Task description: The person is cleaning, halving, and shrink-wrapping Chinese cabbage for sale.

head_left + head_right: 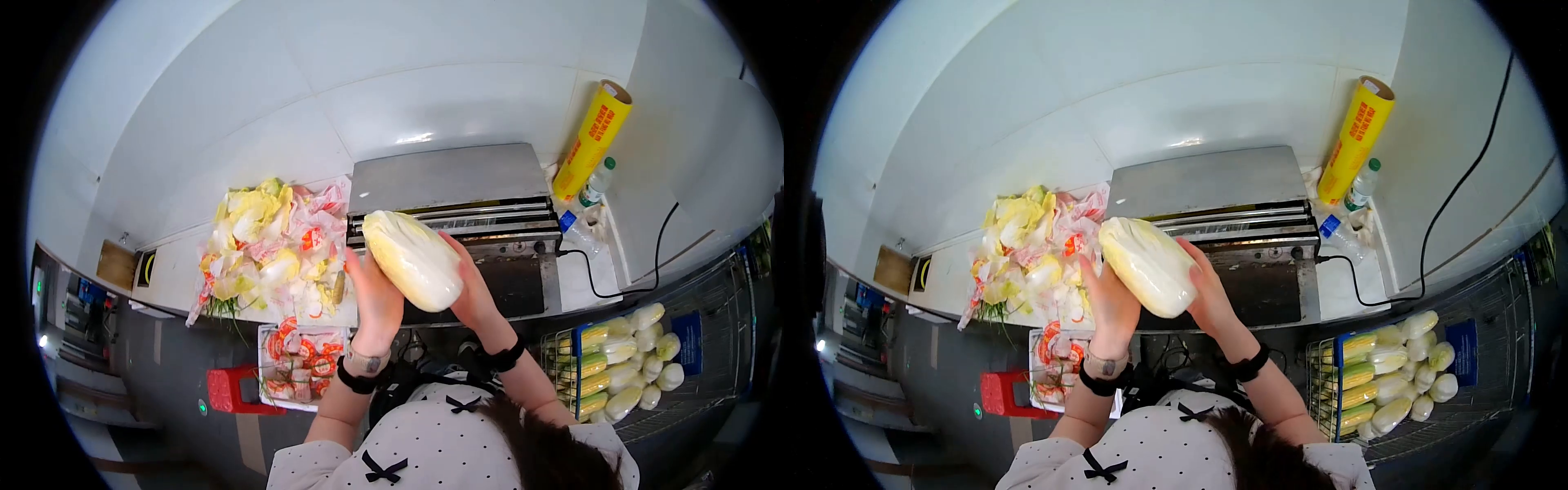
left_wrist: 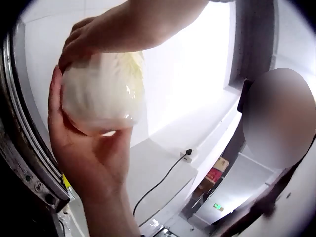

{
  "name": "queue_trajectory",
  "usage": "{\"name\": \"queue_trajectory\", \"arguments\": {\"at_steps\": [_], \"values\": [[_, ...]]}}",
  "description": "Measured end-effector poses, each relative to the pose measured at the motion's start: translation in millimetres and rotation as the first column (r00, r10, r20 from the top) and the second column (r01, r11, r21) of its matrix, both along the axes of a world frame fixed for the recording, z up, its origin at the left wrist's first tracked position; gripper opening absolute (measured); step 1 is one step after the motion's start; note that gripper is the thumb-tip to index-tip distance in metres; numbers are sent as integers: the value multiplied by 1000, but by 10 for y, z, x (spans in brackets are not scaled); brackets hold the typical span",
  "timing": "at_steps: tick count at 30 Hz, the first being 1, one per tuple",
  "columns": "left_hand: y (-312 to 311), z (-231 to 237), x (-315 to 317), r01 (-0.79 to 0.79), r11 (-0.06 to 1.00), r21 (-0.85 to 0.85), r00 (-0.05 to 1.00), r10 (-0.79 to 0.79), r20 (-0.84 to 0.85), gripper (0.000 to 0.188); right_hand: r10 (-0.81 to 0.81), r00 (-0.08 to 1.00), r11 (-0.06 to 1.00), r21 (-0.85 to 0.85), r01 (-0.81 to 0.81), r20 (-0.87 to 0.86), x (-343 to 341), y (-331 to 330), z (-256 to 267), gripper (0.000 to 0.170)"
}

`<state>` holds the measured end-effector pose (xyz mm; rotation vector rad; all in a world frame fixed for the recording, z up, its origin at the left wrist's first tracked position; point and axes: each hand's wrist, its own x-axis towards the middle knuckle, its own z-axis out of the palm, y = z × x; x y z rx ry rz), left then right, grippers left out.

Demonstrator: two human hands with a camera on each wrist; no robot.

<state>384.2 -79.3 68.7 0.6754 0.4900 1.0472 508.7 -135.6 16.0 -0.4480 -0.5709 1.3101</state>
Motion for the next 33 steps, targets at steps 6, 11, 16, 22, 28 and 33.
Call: {"name": "queue_trajectory", "arguments": {"at_steps": [6,11,16,22,28,33], "values": [[-139,119,-111,-19,968,252,982,66,-179,44,67,985,997,-34,-62,159,-2,-254,31,93],[-140,-9,-312,195,954,227,948,-124,-294,44,-77,956,994,-58,97,285,-194,-508,-155,92],[-205,-51,-478,283,861,422,894,-77,-442,54,-162,987,973,-172,156,-21,-432,-1063,-340,79],[26,-266,-754,471,873,122,880,-457,-127,55,-267,897,964,-116,241,-351,-215,-2369,-432,80],[87,-446,-928,428,899,96,850,-364,-380,50,-716,690,553,-518,653,105,388,-3789,-358,56],[-73,-470,-662,402,912,82,803,-308,-510,46,-903,421,262,-670,695,83,1282,-4341,-595,58]]}}
